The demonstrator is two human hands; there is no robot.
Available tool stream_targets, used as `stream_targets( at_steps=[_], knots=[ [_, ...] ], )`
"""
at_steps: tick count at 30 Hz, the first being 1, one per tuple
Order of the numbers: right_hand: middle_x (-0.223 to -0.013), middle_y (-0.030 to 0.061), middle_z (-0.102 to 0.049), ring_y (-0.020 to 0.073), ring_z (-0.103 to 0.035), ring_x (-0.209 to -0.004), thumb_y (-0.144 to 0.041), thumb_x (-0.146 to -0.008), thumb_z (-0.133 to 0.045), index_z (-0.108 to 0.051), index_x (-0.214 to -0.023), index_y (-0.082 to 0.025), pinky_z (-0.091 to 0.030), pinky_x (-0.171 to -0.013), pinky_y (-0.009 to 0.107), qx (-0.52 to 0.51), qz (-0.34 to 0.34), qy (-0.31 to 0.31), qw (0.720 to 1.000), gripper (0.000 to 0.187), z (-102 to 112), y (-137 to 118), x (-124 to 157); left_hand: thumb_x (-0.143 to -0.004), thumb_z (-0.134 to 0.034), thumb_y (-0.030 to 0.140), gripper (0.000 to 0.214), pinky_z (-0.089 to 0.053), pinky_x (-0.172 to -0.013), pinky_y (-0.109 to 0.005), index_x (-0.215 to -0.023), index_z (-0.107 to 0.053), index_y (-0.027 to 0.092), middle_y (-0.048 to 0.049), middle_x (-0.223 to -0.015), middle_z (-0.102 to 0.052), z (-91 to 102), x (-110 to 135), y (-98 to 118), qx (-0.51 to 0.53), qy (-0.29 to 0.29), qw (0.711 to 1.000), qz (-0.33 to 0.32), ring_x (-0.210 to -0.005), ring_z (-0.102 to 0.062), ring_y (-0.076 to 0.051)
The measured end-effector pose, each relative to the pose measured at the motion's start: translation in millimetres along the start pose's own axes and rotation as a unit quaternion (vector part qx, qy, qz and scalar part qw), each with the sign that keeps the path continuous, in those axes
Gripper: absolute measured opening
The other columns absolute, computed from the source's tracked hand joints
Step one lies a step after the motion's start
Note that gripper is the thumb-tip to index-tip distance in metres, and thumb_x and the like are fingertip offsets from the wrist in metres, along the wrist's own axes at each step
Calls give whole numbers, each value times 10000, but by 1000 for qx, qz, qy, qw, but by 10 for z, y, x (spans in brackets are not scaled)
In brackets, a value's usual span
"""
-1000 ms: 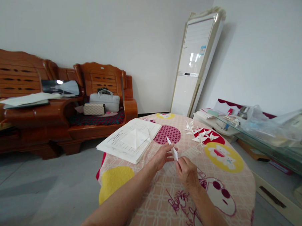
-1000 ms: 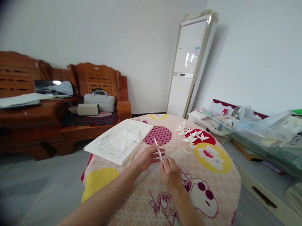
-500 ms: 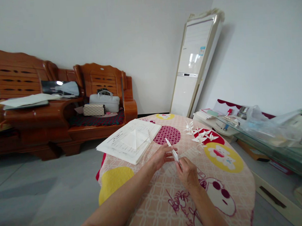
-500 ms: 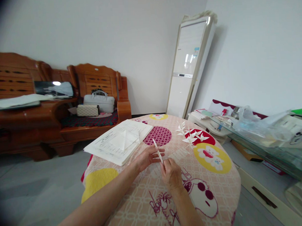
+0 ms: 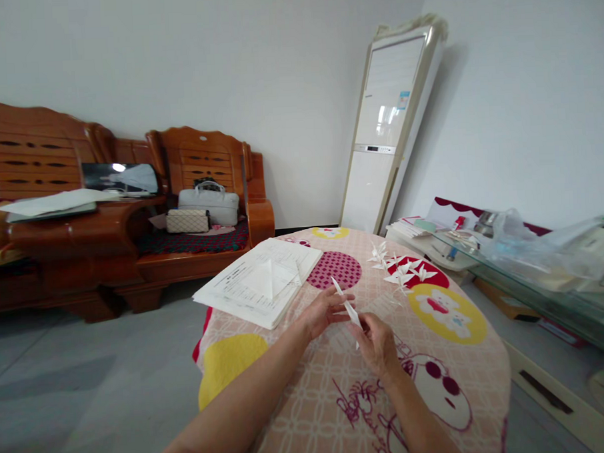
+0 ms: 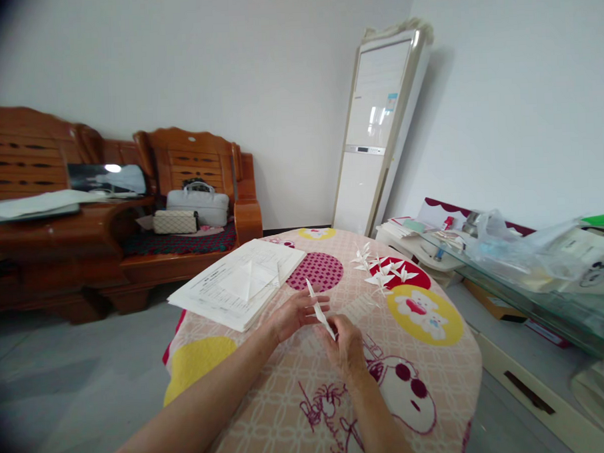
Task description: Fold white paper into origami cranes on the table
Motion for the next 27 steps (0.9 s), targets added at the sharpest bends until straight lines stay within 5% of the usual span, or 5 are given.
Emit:
stream_targets(
  at_steps=[8, 13, 17, 22, 27],
  knots=[
    [-553, -30, -477, 127, -458, -516, -507, -907, -417, -564, -709, -165, -329, -495, 230, -24, -61, 7, 998, 421, 50, 103, 4, -665, -721, 230, 328, -508, -770, -322, -954, -583, 161, -73, -969, -658, -73, -1, 40, -20, -27, 999, -10, -806, -638, -173],
    [-564, -22, -496, 132, -481, -548, -489, -930, -388, -523, -663, -184, -354, -524, 229, -42, -78, 1, 996, 427, 32, 143, 3, -623, -666, 118, 393, -510, -724, -305, -1004, -572, 132, -134, -1041, -670, -16, -6, 6, 2, 4, 1000, -12, -832, -662, -211],
    [-622, 10, -597, 147, -535, -564, -483, -894, -471, -621, -771, -158, -391, -526, 230, -56, -87, -2, 995, 378, 17, 192, -11, -644, -671, 102, 445, -521, -761, -334, -1074, -559, 138, -160, -1105, -668, -28, 24, 25, 11, 17, 1000, -18, -884, -675, -235],
    [-660, 48, -661, 183, -609, -602, -502, -873, -496, -674, -836, -133, -454, -529, 244, -87, -109, 0, 990, 412, 41, 248, -12, -645, -736, 195, 384, -499, -625, -259, -1004, -624, 114, -140, -936, -712, -61, 19, 60, -27, 5, 999, -23, -771, -679, -214],
    [-922, 116, -719, 230, -682, -767, -469, -788, -632, -613, -1183, -113, -550, -653, 302, -111, -79, -16, 990, 532, -38, 150, -5, -625, -757, 269, 327, -463, -544, -241, -896, -673, 106, -81, -759, -701, 7, -12, 124, -81, 45, 993, -74, -598, -631, -163]
  ],
)
Point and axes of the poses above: each hand's wrist, its own x-axis away from the middle knuckle, its own z-axis out of the back of the hand, y = z × x, the point moved 9 cm from there along -x, towards the middle knuckle
